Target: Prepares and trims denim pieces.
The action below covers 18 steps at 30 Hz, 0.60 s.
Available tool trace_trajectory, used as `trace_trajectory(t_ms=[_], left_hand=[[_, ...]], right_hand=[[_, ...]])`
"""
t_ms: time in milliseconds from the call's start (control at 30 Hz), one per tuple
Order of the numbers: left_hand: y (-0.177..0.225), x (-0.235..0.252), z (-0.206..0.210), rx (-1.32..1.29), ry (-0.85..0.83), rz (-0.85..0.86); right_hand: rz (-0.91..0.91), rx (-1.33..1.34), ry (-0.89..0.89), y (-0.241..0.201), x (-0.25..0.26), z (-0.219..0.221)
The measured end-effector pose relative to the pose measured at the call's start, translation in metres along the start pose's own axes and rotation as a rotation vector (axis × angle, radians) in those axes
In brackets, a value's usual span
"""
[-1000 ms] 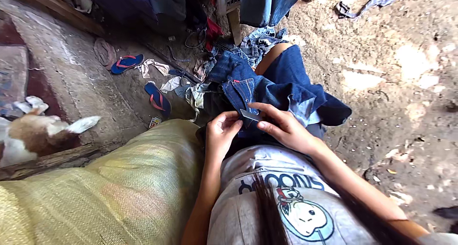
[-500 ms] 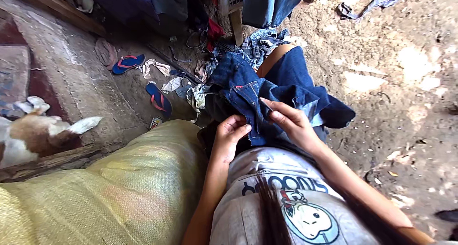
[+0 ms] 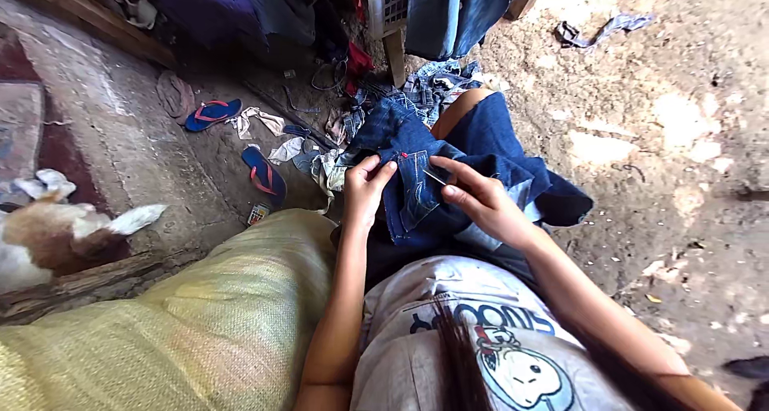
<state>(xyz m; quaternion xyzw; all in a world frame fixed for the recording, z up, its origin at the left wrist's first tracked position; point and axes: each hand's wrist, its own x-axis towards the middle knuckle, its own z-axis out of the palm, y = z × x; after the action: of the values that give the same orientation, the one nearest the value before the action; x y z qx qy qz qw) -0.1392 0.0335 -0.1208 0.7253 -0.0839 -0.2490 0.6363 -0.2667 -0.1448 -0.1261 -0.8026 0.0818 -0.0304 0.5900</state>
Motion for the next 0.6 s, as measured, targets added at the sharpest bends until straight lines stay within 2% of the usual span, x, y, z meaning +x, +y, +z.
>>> trace_trajectory(t_ms=[133,300,433,600], left_hand=[[0.004,-0.008,0.005,-0.059,-0.035,0.089],[0.014,-0.021,0.009,-0.208,-0.044,0.076],[0.018,-0.025,0.012,-0.251,-0.036,0.006],[0.019,-0.028,0.015,-0.227,-0.030,-0.029]], right_hand=[[-0.051,-0.061,-0.025,-0.015,0.020,-0.001],[-0.150,-0.073,-0.037,-0.017,0.027,0.006],[-0.169,-0.087,0.075,-0.013,0.023,0.009],[-0.104,0.106,0.167,-0.014,0.021,0.005]])
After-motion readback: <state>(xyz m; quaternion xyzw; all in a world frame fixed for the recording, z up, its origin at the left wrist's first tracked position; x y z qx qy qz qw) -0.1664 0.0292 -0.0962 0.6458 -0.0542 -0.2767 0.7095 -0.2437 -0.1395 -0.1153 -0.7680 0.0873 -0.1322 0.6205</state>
